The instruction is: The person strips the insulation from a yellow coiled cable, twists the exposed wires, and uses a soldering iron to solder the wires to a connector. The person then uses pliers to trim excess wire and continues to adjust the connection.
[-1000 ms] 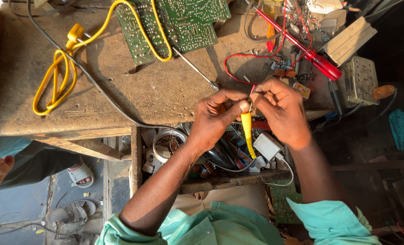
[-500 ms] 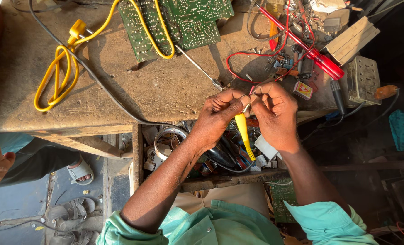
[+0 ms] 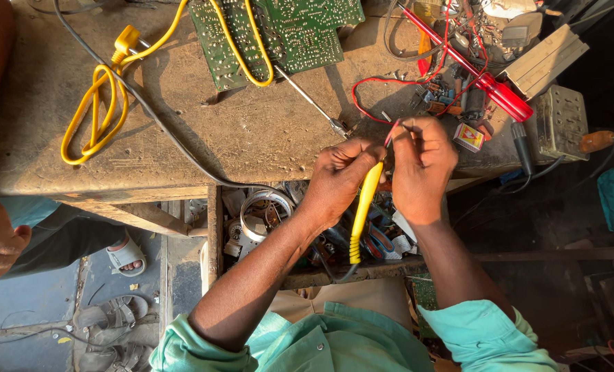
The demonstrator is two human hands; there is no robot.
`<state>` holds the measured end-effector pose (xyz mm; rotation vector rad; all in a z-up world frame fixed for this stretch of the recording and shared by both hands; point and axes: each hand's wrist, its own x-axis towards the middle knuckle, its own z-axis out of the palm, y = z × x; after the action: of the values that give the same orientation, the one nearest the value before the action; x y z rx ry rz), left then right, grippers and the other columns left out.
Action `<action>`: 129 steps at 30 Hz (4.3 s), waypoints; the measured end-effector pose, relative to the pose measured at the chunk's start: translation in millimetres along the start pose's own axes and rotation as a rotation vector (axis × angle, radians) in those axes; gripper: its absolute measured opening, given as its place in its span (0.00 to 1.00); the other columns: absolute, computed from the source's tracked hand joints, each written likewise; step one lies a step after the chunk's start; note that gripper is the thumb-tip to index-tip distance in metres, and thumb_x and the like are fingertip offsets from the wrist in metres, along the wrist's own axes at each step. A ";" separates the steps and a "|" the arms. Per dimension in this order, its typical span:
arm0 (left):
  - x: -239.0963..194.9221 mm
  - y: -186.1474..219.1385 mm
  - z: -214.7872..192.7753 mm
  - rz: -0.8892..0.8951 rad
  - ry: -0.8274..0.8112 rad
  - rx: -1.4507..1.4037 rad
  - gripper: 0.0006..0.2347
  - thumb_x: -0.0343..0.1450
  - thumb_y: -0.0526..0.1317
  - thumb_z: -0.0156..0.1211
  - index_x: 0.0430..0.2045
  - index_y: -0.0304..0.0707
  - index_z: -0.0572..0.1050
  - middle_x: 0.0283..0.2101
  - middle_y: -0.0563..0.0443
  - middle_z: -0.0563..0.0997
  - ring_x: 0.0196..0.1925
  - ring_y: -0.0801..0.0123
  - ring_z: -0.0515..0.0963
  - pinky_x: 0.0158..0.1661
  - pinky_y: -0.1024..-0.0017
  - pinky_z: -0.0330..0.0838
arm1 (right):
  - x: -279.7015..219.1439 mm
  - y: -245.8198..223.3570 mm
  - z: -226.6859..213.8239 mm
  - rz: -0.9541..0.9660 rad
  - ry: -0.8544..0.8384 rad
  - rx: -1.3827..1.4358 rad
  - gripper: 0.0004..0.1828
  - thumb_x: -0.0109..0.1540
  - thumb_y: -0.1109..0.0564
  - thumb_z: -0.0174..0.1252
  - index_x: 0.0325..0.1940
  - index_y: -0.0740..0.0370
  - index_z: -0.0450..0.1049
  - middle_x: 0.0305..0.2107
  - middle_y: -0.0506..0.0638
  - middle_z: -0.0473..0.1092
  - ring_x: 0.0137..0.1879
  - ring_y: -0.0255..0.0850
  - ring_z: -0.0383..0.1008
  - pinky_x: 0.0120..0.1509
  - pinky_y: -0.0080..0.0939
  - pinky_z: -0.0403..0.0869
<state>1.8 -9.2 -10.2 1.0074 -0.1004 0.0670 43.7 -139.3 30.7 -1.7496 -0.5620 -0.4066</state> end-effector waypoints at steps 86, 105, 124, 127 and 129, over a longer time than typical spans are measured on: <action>-14.5 43.5 11.6 0.410 -0.465 0.454 0.13 0.77 0.34 0.62 0.57 0.39 0.77 0.56 0.47 0.82 0.59 0.60 0.82 0.61 0.64 0.76 | -24.9 -75.2 -61.2 -0.402 0.004 -0.237 0.09 0.64 0.75 0.62 0.45 0.70 0.75 0.38 0.56 0.75 0.44 0.44 0.77 0.51 0.39 0.77; -4.7 30.6 1.3 0.192 -0.101 -0.090 0.14 0.80 0.29 0.51 0.62 0.26 0.68 0.57 0.39 0.80 0.59 0.56 0.83 0.57 0.60 0.80 | -87.7 -32.5 -35.7 0.526 -0.071 0.432 0.19 0.69 0.59 0.53 0.64 0.67 0.66 0.44 0.54 0.76 0.50 0.39 0.77 0.59 0.42 0.78; -1.2 39.2 -6.6 0.166 0.060 -0.154 0.11 0.78 0.30 0.52 0.55 0.25 0.72 0.51 0.40 0.81 0.52 0.58 0.85 0.51 0.64 0.83 | -124.6 -15.1 -35.6 0.394 -0.032 0.056 0.06 0.68 0.64 0.57 0.48 0.71 0.74 0.25 0.50 0.70 0.30 0.31 0.65 0.35 0.33 0.68; -1.6 44.6 -5.7 0.157 0.057 -0.191 0.11 0.78 0.30 0.53 0.54 0.24 0.72 0.51 0.41 0.81 0.52 0.58 0.84 0.53 0.64 0.82 | -124.6 -15.6 -35.1 0.474 -0.014 0.047 0.07 0.67 0.64 0.56 0.46 0.73 0.74 0.24 0.51 0.71 0.30 0.31 0.66 0.35 0.32 0.68; -1.9 46.5 -5.1 0.177 0.049 -0.203 0.12 0.78 0.30 0.54 0.54 0.23 0.72 0.51 0.40 0.81 0.52 0.58 0.84 0.54 0.64 0.81 | -126.1 -13.7 -36.3 0.468 -0.013 0.085 0.07 0.66 0.64 0.56 0.46 0.73 0.73 0.24 0.52 0.71 0.29 0.31 0.65 0.34 0.33 0.67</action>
<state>-4.5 19.9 26.0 0.7915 -0.1488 0.2385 -66.9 -191.6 -18.4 -1.7372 -0.1626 -0.0411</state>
